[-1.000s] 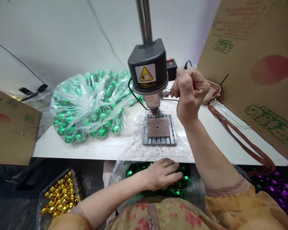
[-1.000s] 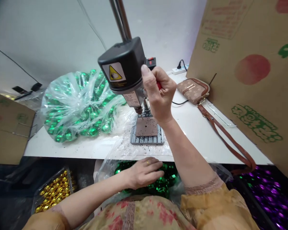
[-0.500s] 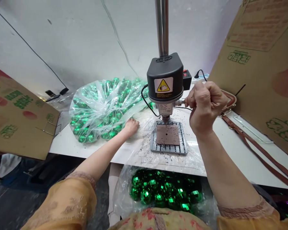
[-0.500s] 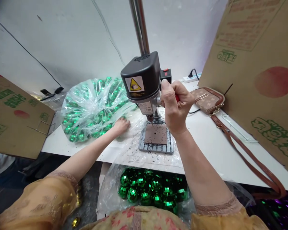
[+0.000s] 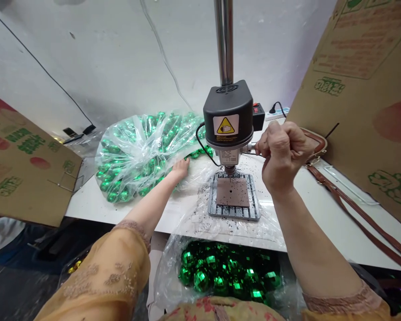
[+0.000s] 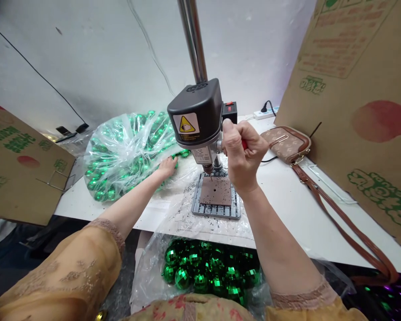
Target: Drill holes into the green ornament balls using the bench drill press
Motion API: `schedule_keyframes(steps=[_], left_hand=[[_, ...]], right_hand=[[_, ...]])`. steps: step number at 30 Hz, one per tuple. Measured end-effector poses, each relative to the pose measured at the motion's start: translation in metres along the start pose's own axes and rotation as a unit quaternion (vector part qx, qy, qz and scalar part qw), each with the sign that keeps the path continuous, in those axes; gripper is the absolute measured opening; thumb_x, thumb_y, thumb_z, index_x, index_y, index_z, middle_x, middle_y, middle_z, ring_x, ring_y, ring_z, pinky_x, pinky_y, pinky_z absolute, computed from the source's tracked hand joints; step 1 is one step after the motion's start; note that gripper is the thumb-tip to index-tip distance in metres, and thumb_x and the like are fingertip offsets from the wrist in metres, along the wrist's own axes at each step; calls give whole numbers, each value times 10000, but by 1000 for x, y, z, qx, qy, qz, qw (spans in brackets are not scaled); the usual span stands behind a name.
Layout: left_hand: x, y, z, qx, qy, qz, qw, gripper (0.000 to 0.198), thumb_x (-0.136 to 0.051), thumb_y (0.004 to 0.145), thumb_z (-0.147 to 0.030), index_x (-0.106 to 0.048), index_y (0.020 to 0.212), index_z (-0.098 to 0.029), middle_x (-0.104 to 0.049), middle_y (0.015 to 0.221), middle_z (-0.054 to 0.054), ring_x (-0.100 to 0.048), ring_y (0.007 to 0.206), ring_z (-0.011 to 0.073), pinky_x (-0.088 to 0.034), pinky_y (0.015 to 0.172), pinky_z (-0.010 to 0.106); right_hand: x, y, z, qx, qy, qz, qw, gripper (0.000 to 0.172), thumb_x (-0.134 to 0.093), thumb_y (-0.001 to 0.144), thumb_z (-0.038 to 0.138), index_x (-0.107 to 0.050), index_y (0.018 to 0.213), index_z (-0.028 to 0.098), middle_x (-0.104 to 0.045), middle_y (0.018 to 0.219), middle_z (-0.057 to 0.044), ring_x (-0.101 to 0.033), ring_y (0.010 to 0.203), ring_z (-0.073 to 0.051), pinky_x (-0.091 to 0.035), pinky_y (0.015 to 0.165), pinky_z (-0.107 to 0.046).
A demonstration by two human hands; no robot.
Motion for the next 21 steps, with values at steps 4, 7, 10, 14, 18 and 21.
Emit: schedule_keyframes(steps=[4,7,10,14,18,21], left_hand=[[-2,-19,-18,-36,-104,-19,994,475,-697,840,-185,-563,1296,-160,-675,1150,145,-655,1086,303,-526,962,425],[-15,-44,-34,-35,-426,34,903,499,-660,889,-293,-513,1354,-188,-692,1025,77,-694,828,192,-577,810,351],[-29,-72,-50,-14,-686,131,716,527,-718,848,-321,-541,1333,-213,-703,1035,61,-699,794,160,-594,762,318],[-41,-98,-66,21,-763,196,615,495,-784,818,-310,-603,1268,-208,-716,1122,84,-709,874,174,-609,740,291],[-45,-107,-77,36,-769,211,603,478,-800,824,-369,-615,1231,-202,-734,991,68,-681,707,142,-527,565,217],[-48,-109,-83,56,-778,230,582,427,-721,874,-449,-608,1205,-205,-740,950,80,-680,693,161,-494,539,225]], right_hand=[[0,-1,0,10,-6,6,1000,457,-620,941,361,-388,581,202,-342,489,65,-365,436,-47,-267,433,-276],[-1,-1,1,21,-10,6,1000,448,-603,954,344,-385,590,198,-343,502,68,-347,439,-36,-270,445,-264],[-1,-2,2,26,-11,-1,1000,438,-602,954,340,-378,603,203,-342,509,68,-337,440,-41,-274,447,-264],[-1,-2,2,22,-21,1,1000,439,-600,954,350,-374,603,210,-334,511,66,-337,442,-49,-278,448,-274],[0,-2,2,31,-14,3,999,438,-602,952,327,-383,594,203,-354,503,68,-367,444,-42,-266,455,-272],[0,-2,2,32,0,-1,999,432,-617,943,312,-399,588,198,-372,506,69,-379,445,-39,-270,462,-274]])
Point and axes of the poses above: each hand's wrist, its own y-axis towards the middle knuckle, its own x-axis out of the back of the hand, z = x × y, the point moved 3 cm from there along y, towards the middle knuckle
